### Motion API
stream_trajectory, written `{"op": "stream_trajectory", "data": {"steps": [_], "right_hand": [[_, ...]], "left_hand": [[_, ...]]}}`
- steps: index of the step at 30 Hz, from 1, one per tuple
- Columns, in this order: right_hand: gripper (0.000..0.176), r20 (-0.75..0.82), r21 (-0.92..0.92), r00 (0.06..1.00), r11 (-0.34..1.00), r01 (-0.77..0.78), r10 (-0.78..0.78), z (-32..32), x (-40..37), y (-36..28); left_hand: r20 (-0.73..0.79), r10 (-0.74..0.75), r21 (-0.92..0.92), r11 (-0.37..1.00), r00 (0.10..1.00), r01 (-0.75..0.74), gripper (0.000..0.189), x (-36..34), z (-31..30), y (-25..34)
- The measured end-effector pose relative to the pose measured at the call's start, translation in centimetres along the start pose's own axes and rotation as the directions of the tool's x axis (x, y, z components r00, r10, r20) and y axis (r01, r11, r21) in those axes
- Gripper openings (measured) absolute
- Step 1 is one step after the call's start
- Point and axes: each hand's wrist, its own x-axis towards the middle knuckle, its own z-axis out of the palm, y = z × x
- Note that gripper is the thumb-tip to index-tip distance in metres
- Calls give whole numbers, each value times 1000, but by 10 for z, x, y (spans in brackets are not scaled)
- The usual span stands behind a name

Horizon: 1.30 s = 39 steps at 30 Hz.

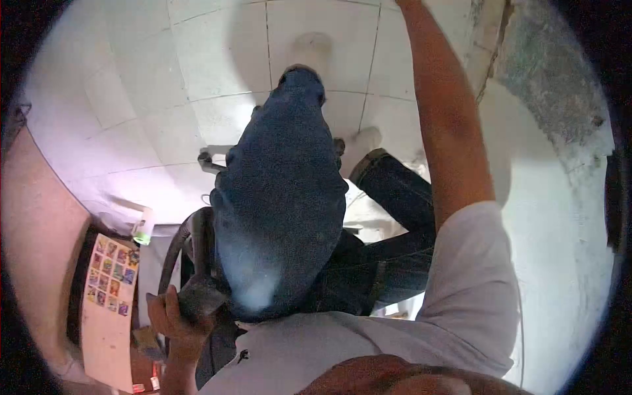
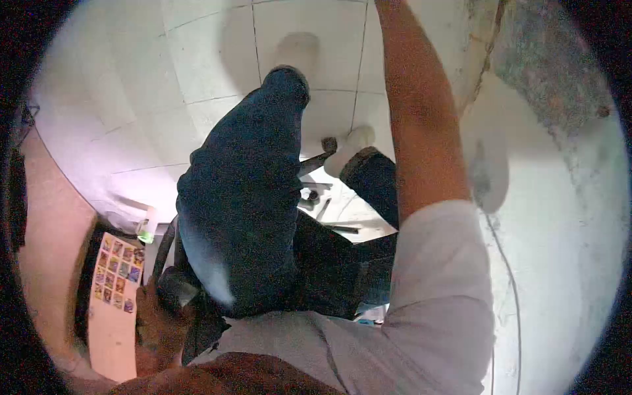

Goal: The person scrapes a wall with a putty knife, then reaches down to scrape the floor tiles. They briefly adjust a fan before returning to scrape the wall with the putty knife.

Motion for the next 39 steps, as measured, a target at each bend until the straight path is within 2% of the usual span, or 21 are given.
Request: {"op": "stream_trajectory", "data": {"steps": [2, 4, 5, 6, 8, 12, 15, 16, 17, 18, 21, 23, 25, 26, 27, 31, 34, 35, 36, 37, 39], "right_hand": [[41, 62, -137, 987, 978, 155, -148, 1, -65, 27], [32, 116, -182, 992, 980, 80, -59, -13, -145, 35], [31, 184, -215, 940, 921, 324, -288, -9, -172, 68], [30, 250, -108, 968, 994, 0, 27, -25, -201, 52], [26, 306, -130, 949, 991, -41, 80, -28, -233, 56], [29, 239, -142, 958, 982, -127, 159, 12, -191, 5], [30, 153, -219, 980, 962, 161, -129, 95, -110, -58], [28, 310, -416, 922, 839, 350, -231, 129, -78, -78], [30, 346, -399, 922, 863, 310, -171, 123, -60, -133], [20, 78, 86, 994, 993, -84, 77, 171, -40, -140], [22, 92, 136, 983, 976, -173, 161, 185, -24, -180], [29, 185, 120, 982, 993, 18, -40, 130, -66, -190], [26, -13, -106, 933, 929, 356, -359, 120, -115, -129], [21, -14, -50, 950, 949, 310, -311, 99, -146, -101], [22, 25, 315, 992, 940, -128, 127, 69, -175, -98], [28, -18, 185, 953, 938, -294, 303, 30, -262, -40], [32, 79, 127, 942, 934, -334, 326, 55, -234, -33], [38, 36, -2, 989, 989, -145, 145, 66, -206, -40], [41, -21, 83, 990, 987, -136, 138, 81, -160, -50], [32, 133, 184, 954, 939, -289, 268, 65, -114, -90], [25, -10, -254, 985, 953, 166, -174, 135, 15, -62]], "left_hand": [[-34, 53, -61, 997, 998, -55, 76, 2, -2, -2], [-79, 97, -107, 989, 992, -105, 72, 8, 2, -2], [-94, 118, -128, 983, 989, -129, 71, 14, 0, -5], [-110, 138, -146, 977, 984, -153, 69, 19, -1, -7], [-50, 133, -143, 980, 990, -139, 65, 31, -13, 0], [-179, 209, -78, 971, 961, -225, 67, 29, -6, -5], [-141, 200, -71, 975, 970, -211, 68, 22, -5, -8], [-133, 180, -70, 979, 975, -190, 68, 22, -5, -8], [-135, 174, -63, 981, 976, -184, 68, 19, -3, -9], [-136, 168, -56, 983, 976, -177, 68, 16, -1, -9], [-82, 60, -79, 995, 995, -67, 70, 16, -6, -6], [-67, 72, -46, 996, 995, -76, 71, 26, -12, -4], [-75, 107, -27, 994, 991, -109, 71, 32, -12, -5], [-72, 132, -39, 990, 989, -135, 71, 33, -14, -7], [-72, 135, -47, 989, 988, -139, 71, 33, -14, -8], [-31, 129, -138, 982, 991, -132, 70, 29, -17, -11], [-3, 127, -187, 974, 992, -125, 69, 25, -14, -9], [-45, 117, -151, 981, 992, -122, 68, 25, -11, -8], [-63, 115, -128, 984, 991, -122, 68, 25, -9, -8], [-81, 113, -104, 987, 990, -121, 68, 24, -6, -7], [-104, 115, -51, 991, 988, -121, 67, 23, -6, -6]]}}
